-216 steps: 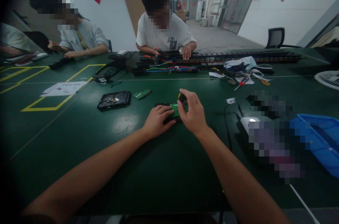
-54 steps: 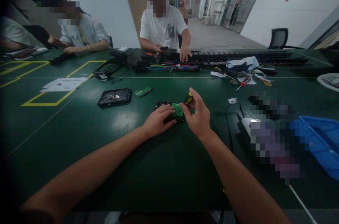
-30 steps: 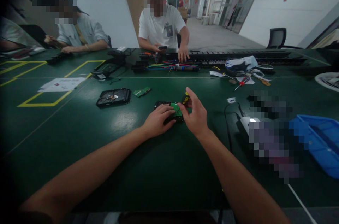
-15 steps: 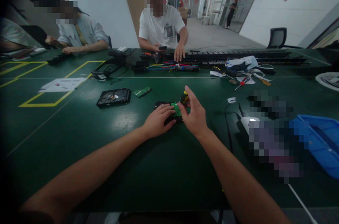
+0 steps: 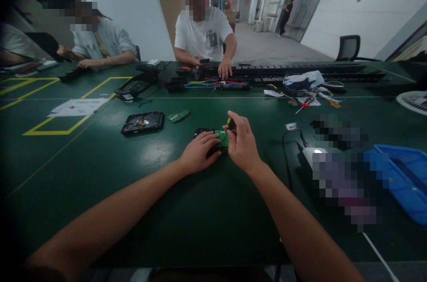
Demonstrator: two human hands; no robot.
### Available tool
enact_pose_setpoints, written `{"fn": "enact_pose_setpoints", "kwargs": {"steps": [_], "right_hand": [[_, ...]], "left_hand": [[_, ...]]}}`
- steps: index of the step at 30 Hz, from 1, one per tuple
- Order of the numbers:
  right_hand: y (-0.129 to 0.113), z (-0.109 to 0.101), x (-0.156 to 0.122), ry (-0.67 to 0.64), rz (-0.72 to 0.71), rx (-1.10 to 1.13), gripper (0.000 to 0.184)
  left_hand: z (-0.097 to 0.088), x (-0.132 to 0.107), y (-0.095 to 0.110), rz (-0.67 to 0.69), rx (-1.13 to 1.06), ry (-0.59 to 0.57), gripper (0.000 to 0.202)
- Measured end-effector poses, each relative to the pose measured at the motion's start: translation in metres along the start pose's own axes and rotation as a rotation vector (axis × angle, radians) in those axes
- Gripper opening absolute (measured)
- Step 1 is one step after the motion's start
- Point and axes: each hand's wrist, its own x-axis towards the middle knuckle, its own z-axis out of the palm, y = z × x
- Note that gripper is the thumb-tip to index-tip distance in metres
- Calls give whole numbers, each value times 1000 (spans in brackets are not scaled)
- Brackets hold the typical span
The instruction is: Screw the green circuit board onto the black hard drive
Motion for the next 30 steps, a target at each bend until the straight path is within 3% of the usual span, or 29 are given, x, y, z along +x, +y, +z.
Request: {"fn": "enact_pose_setpoints", "kwargs": {"steps": [11,16,30], "right_hand": [[-4,0,3,82,-67,-180,66],[-7,-1,4,55,-70,-199,65],[-1,-2,-1,2,-9,-93,70]], "left_hand": [[-2,0,0,12,-5,-13,37],[-2,0,0,9,-7,-15,36],[-2,1,1,-3,7,-26,37]]}}
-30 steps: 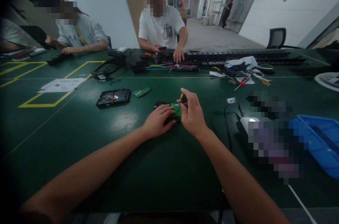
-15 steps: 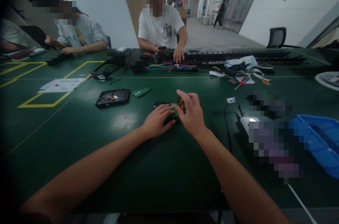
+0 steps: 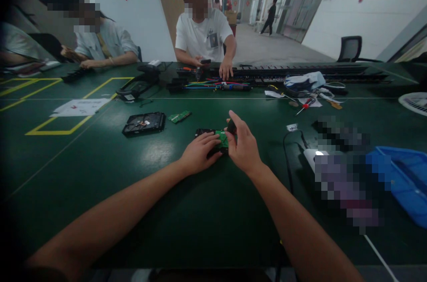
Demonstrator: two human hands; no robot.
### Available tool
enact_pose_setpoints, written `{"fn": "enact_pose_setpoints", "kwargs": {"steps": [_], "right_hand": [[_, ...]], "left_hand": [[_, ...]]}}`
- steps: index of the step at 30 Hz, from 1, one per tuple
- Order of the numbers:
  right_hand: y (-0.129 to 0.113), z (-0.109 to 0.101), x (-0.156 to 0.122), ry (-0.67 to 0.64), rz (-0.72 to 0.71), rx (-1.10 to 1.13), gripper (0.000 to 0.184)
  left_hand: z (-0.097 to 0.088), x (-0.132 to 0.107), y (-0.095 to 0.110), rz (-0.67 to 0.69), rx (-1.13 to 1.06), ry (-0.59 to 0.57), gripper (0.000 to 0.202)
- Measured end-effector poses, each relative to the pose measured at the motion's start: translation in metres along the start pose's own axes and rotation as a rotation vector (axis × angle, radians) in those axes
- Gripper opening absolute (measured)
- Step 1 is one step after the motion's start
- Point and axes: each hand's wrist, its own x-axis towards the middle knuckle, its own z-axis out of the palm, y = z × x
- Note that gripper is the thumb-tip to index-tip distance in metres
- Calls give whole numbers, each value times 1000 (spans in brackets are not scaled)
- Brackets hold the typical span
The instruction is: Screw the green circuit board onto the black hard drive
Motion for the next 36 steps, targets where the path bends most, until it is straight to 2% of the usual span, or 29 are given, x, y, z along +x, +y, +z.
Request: {"fn": "enact_pose_setpoints", "kwargs": {"steps": [12,16,21,24,27,36], "right_hand": [[2,0,-3,22,10,18,69],[2,-1,-3,28,15,21,68],[2,0,-2,50,17,28,68],[4,1,-2,65,17,35,68],[6,3,-2,83,19,42,68],[7,1,-3,129,39,38,68]], "left_hand": [[0,0,-5,26,-8,-9,41],[-11,2,-12,55,-32,-55,50],[-27,3,-36,149,-69,-152,63],[-28,2,-47,107,-91,-169,79],[-25,3,-49,64,-58,-197,86],[-28,-3,-31,-52,68,-228,88]]}}
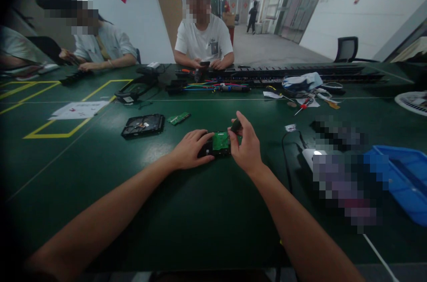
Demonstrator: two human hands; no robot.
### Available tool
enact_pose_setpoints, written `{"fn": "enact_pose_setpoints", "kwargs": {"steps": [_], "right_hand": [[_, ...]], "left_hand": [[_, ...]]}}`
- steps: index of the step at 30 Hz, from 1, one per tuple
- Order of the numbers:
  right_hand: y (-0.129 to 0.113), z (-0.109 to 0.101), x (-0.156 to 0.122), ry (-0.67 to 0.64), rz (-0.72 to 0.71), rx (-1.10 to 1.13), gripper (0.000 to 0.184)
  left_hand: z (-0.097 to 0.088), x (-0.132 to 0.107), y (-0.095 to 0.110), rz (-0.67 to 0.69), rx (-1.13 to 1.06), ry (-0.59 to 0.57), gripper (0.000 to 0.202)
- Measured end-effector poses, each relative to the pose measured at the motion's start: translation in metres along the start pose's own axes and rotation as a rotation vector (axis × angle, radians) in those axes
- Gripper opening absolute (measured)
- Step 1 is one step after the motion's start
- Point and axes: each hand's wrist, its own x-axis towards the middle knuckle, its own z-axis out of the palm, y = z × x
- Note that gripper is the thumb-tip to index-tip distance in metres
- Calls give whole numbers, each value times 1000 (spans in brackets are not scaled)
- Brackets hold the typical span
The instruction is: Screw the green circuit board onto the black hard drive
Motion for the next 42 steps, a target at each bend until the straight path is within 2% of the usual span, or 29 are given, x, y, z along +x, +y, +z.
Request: {"fn": "enact_pose_setpoints", "kwargs": {"steps": [6,13,18,24,42], "right_hand": [[1,1,0,4,0,10,67],[1,2,-2,0,-10,18,68],[0,2,-3,4,-3,25,69],[1,3,-3,2,-6,21,70],[-2,4,-3,-28,-19,-8,73]], "left_hand": [[-7,-17,11,-42,19,-4,92],[-6,-14,0,243,-98,66,67],[-1,-15,-2,319,-165,46,57],[3,-16,-5,314,-205,56,56],[1,-14,-5,299,-235,34,49]]}}
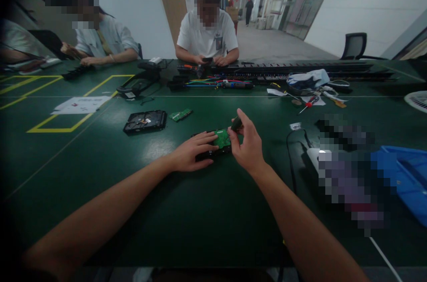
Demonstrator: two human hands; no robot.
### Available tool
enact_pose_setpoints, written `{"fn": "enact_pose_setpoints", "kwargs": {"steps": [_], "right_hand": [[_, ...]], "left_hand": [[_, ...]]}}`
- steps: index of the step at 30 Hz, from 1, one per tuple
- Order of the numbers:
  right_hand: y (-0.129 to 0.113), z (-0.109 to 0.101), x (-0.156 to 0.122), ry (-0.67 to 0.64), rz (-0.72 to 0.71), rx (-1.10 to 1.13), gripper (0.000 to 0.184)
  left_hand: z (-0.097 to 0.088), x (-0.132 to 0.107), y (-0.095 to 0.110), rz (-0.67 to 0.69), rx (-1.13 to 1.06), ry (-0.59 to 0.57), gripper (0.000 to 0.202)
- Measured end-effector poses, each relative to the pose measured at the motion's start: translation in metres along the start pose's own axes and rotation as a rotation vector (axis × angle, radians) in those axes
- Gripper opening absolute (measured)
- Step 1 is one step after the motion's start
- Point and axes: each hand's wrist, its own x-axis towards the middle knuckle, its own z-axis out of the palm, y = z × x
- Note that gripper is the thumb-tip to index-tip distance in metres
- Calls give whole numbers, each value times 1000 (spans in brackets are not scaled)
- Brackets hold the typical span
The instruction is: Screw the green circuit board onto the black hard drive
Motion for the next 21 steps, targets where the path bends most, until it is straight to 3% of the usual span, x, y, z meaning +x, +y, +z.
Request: {"fn": "enact_pose_setpoints", "kwargs": {"steps": [21], "right_hand": [[1,1,0,-5,-4,0,72]], "left_hand": [[3,-1,-3,5,21,-1,52]]}}
